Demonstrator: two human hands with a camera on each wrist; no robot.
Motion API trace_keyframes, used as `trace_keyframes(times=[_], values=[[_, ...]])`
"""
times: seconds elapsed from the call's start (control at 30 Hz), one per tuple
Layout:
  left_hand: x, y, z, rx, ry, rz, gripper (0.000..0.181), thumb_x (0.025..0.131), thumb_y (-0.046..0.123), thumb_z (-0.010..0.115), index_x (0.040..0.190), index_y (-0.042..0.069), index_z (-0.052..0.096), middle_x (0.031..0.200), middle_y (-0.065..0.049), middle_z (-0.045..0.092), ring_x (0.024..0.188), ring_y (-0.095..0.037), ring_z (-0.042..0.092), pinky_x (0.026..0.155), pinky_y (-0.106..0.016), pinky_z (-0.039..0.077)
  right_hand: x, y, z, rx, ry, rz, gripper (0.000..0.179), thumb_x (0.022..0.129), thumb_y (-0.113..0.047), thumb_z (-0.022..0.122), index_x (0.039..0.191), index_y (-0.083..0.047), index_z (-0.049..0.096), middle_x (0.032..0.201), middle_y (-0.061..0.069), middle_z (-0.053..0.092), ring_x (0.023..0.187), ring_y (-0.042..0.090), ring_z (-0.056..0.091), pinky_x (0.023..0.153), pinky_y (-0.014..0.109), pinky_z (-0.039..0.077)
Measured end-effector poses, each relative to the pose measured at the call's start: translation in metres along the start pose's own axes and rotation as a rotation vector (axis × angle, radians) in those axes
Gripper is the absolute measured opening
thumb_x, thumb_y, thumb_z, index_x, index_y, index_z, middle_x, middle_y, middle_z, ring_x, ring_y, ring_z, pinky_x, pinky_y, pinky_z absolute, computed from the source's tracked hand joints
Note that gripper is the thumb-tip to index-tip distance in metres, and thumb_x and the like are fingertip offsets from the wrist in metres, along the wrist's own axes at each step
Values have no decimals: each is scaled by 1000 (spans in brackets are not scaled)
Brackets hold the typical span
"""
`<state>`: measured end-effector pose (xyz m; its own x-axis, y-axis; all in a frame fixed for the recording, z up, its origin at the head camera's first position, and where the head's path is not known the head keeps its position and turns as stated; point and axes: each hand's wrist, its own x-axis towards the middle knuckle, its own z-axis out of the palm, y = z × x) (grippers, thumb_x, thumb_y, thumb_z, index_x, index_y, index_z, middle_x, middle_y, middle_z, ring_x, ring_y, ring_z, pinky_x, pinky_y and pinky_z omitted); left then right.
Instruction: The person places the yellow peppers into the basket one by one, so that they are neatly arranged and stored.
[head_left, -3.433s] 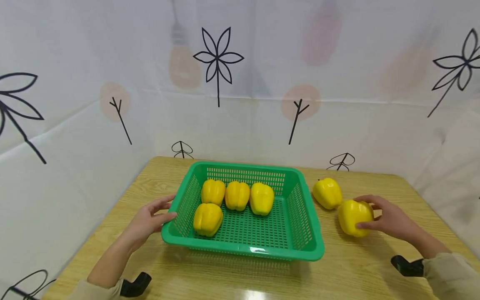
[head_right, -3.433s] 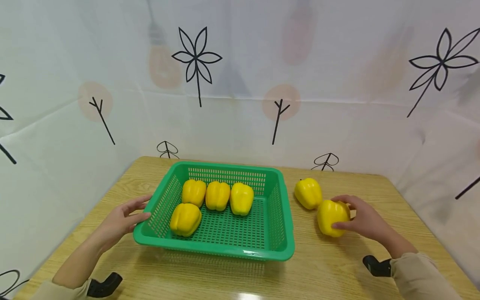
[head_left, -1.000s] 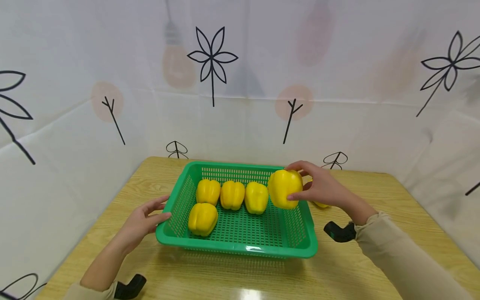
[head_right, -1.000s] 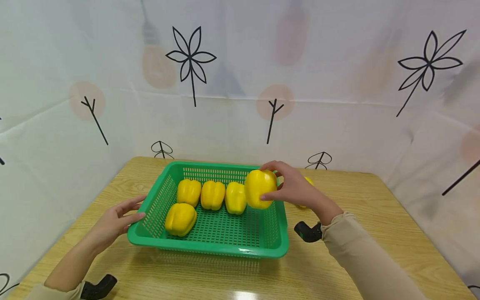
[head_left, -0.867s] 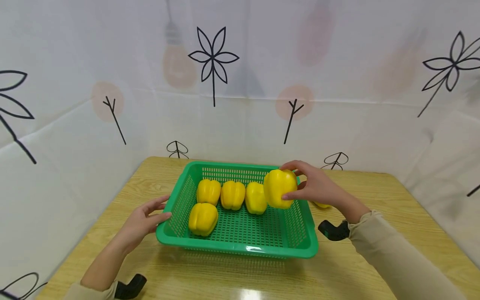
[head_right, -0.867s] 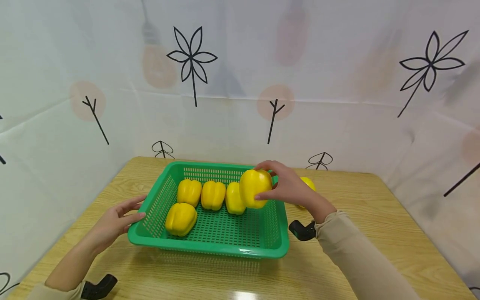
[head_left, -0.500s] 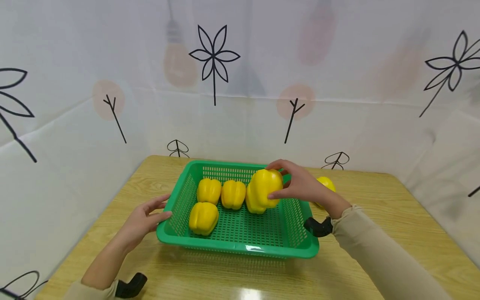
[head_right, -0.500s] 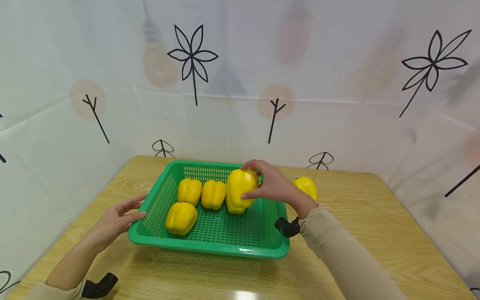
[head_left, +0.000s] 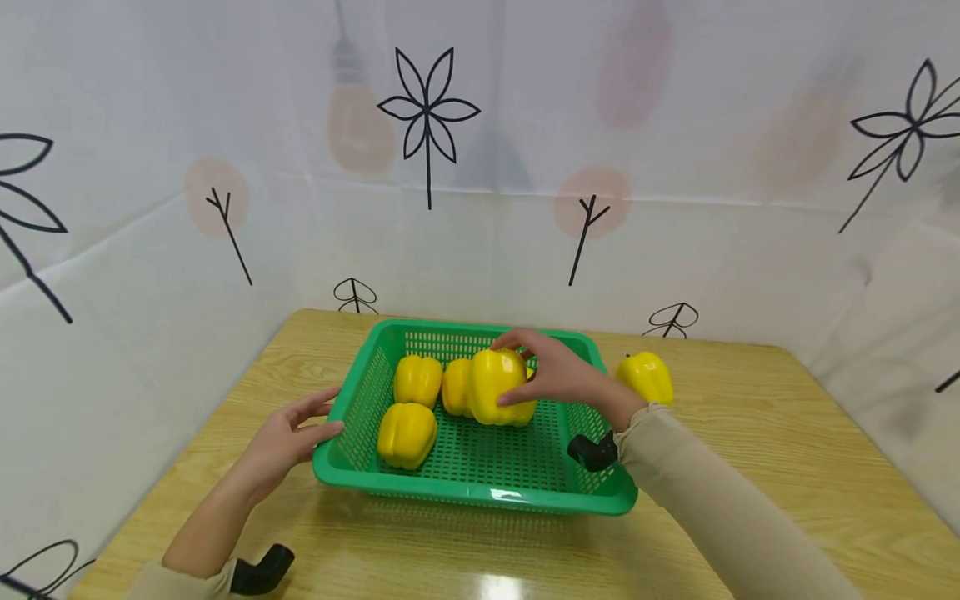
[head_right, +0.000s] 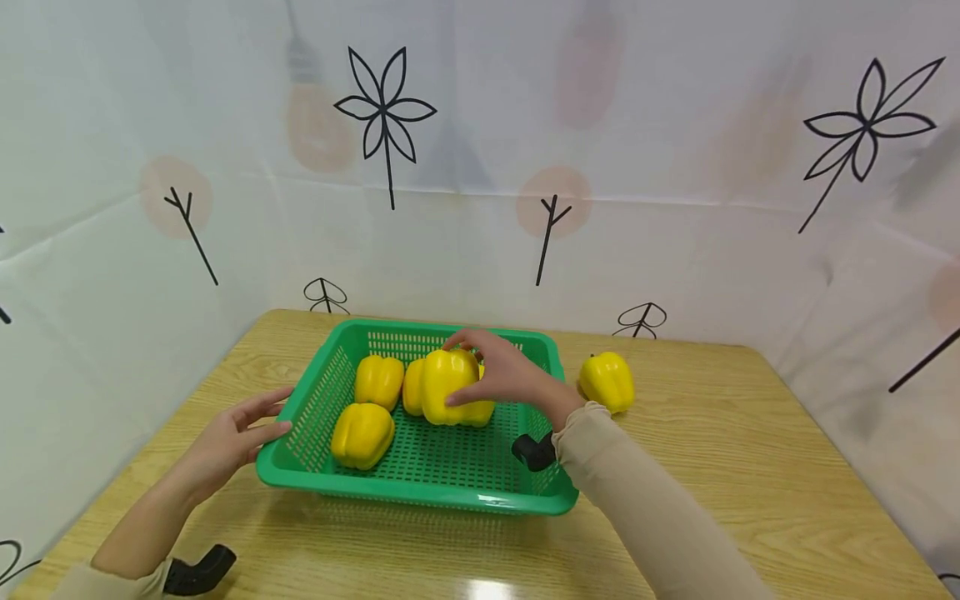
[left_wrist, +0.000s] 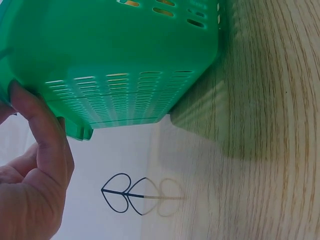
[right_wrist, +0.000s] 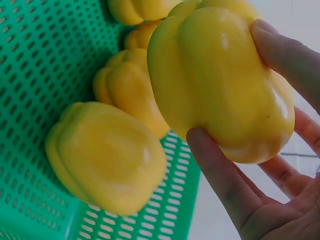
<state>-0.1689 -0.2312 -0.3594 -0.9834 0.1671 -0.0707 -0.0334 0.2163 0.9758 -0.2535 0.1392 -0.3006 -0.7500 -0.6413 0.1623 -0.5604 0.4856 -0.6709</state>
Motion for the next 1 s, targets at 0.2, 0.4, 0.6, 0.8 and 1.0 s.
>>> trace_keyframes(times=[0.2,0.4,0.6,0.8,1.0], values=[[1,0,-1,4,0,2,65,92,21,61,147,8,29,138,-23,31,102,-21,57,78,-34,51,9,5,12,-37,-58,-5,66,72,-32,82,125,-10,51,126,7,49,110,27,47,82,37,47],[1,0,0,-5,-5,12,65,92,20,61,147,6,29,137,-24,31,99,-19,58,77,-34,51,11,8,24,-92,-144,-6,64,70,-34,82,122,-11,52,121,5,51,109,23,47,90,38,41],[-1,0,-1,-7,-3,5,65,92,20,61,147,7,29,137,-24,30,97,-18,58,77,-34,51,12,6,35,-141,-220,9,63,70,-35,82,120,-13,52,120,6,51,106,23,48,87,38,41],[-1,0,-1,6,2,4,65,92,21,61,147,7,29,138,-23,30,100,-19,57,77,-34,51,14,2,46,-164,-317,31,57,72,-28,82,119,-12,53,119,5,52,108,23,48,90,38,41],[-1,0,-1,-4,2,3,65,92,20,61,147,7,29,138,-23,31,96,-17,58,77,-33,51,16,0,46,-151,-384,43,53,76,-13,76,124,-9,53,123,6,51,110,23,48,91,38,40]])
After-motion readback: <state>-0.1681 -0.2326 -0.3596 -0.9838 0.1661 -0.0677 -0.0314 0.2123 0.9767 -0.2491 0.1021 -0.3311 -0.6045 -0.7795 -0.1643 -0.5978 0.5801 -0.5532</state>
